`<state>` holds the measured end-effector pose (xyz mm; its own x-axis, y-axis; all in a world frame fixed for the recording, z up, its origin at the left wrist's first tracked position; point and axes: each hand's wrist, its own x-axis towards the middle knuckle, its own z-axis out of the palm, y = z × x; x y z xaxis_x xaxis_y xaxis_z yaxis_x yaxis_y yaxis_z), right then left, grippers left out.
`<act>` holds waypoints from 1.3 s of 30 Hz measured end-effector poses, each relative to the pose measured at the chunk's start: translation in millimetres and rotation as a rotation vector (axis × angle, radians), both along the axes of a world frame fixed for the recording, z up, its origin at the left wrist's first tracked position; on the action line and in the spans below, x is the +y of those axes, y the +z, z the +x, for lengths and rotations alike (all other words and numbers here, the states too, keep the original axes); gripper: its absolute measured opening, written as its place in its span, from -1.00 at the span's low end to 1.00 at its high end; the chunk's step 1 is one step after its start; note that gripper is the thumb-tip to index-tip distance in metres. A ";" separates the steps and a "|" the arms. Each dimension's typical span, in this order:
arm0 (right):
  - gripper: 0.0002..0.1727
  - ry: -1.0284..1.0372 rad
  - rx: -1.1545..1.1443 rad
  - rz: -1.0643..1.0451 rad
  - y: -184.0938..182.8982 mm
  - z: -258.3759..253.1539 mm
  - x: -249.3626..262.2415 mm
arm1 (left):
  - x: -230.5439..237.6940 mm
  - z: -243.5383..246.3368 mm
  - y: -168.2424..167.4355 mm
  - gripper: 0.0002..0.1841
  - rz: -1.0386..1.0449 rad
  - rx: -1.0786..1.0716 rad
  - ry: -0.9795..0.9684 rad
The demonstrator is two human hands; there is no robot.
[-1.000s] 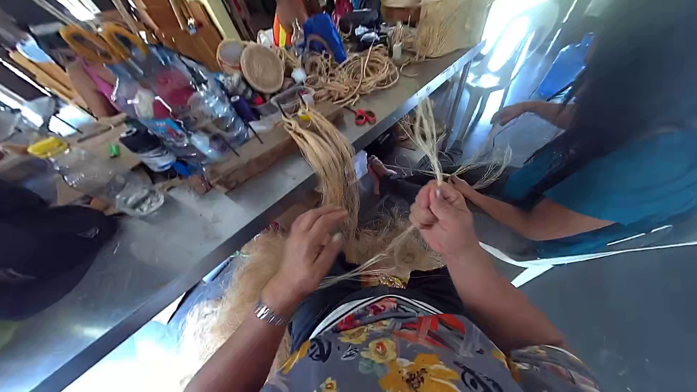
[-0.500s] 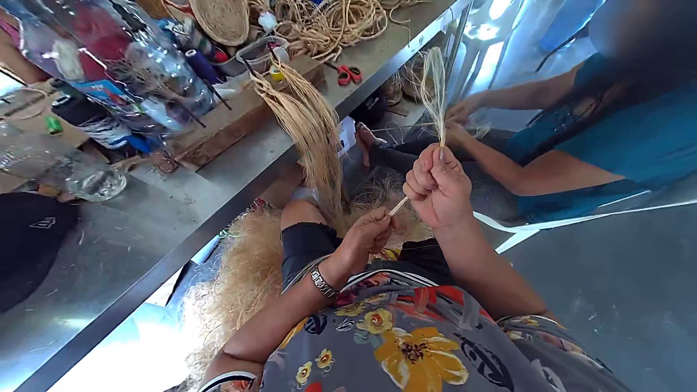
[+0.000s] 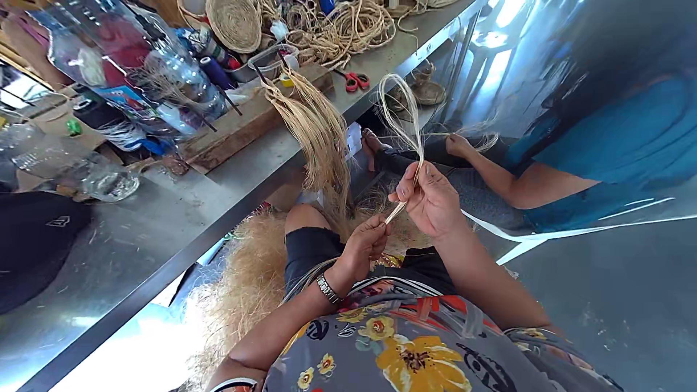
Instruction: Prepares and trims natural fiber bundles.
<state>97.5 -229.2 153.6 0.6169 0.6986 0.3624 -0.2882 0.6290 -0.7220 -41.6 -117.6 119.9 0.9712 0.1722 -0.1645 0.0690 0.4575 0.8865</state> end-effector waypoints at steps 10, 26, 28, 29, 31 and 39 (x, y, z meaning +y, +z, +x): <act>-0.31 0.135 -0.047 -0.218 -4.8 10.2 -0.3 | 4.4 -5.5 -1.2 -0.69 -0.051 -0.035 0.076; -0.85 -0.056 -0.275 -0.268 -24.2 3.9 12.0 | 13.8 -8.6 -6.9 -0.70 -0.097 -0.039 0.103; -0.81 -0.123 -0.228 -0.223 -16.8 11.7 4.1 | 18.4 -13.5 -10.6 -0.68 -0.066 -0.013 0.075; -0.81 -0.155 -0.212 -0.201 -14.4 15.3 0.3 | 20.4 -16.0 -13.4 -0.69 -0.066 -0.010 0.065; -0.81 -0.212 -0.181 -0.164 -11.5 22.4 -6.1 | 24.5 -21.1 -17.7 -0.70 -0.072 -0.008 0.052; -0.75 -0.453 -0.095 -0.088 -5.5 57.4 -32.6 | 43.7 -43.0 -26.0 -0.69 0.005 0.021 0.098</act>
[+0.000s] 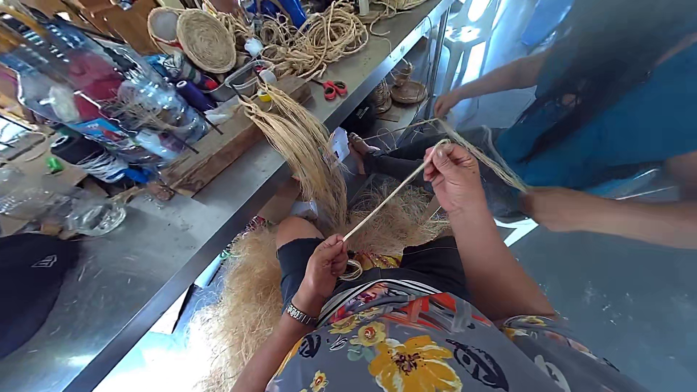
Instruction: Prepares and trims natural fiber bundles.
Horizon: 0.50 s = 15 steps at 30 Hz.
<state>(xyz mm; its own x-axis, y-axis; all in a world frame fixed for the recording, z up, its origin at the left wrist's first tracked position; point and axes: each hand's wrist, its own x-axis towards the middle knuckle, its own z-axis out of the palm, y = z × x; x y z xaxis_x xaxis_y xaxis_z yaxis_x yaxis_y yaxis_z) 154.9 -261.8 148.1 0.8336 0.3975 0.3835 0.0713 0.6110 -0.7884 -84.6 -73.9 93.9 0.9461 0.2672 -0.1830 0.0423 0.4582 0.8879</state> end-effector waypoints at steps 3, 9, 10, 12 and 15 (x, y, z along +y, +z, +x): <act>-0.79 -0.061 -0.005 -0.001 -0.7 7.5 -9.5 | 2.5 -4.4 -1.3 -0.69 0.020 0.008 0.019; -0.81 -0.044 0.031 -0.039 -8.6 9.7 -9.4 | 4.7 -3.5 -0.8 -0.68 0.048 0.041 0.067; -0.83 -0.048 0.023 -0.075 -10.1 11.5 -10.0 | 4.2 -2.6 0.5 -0.67 0.052 0.053 0.078; -0.81 -0.100 -0.049 -0.284 -11.8 15.0 -15.4 | 1.8 -0.6 5.7 -0.65 0.083 0.105 0.132; -0.52 -0.336 -0.365 -0.619 -2.7 8.9 -23.9 | 3.7 1.7 14.1 -0.65 0.211 0.170 0.213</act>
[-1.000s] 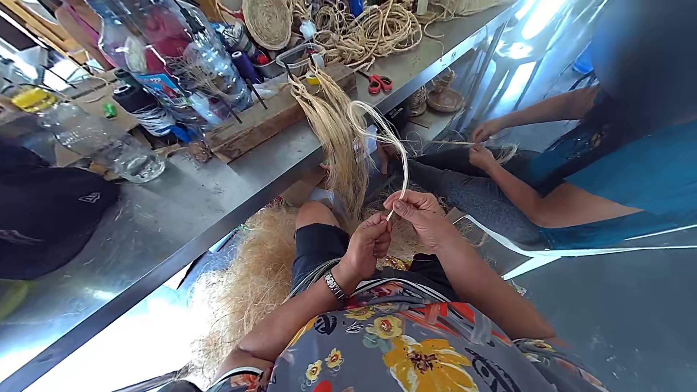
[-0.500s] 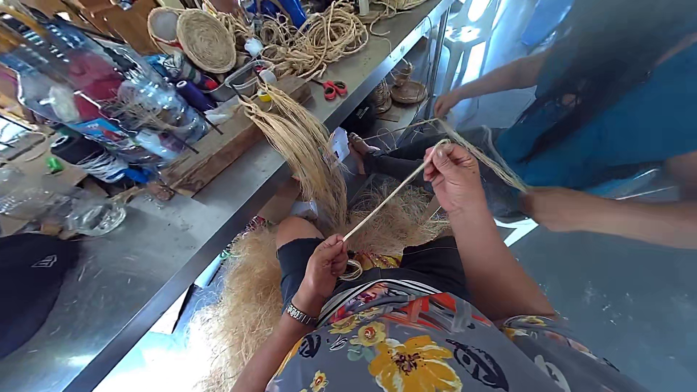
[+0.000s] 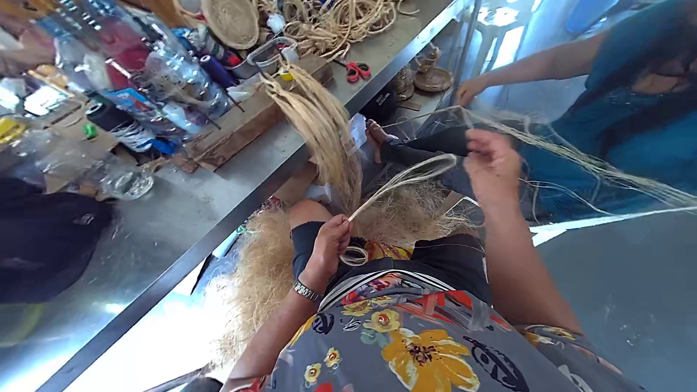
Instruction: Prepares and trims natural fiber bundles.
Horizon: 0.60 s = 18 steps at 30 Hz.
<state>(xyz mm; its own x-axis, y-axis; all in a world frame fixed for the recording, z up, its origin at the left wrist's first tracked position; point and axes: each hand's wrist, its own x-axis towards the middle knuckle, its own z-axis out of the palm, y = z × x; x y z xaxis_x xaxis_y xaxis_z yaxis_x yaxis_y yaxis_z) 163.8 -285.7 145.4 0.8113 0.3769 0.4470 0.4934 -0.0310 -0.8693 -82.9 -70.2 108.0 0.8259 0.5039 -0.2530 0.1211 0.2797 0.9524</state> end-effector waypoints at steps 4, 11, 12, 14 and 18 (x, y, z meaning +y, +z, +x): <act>-0.68 0.107 -0.537 -0.026 27.2 -49.8 16.9 | -2.7 1.5 0.0 -0.74 0.254 -0.010 -0.077; -0.76 0.609 -0.413 -0.276 -38.4 -94.0 75.1 | 1.0 -6.1 8.9 -0.76 0.603 -0.081 -0.105; -0.73 0.609 -0.383 -0.293 -42.6 -81.6 67.5 | 9.8 -12.1 8.2 -0.76 0.584 -0.070 -0.090; -0.69 0.531 -0.300 -0.381 -50.4 -47.1 46.0 | 23.9 -25.3 9.7 -0.74 0.511 -0.020 -0.029; -0.55 0.231 -0.098 -0.682 -64.5 12.8 4.3 | 37.4 -23.4 6.2 -0.72 0.330 -0.033 0.086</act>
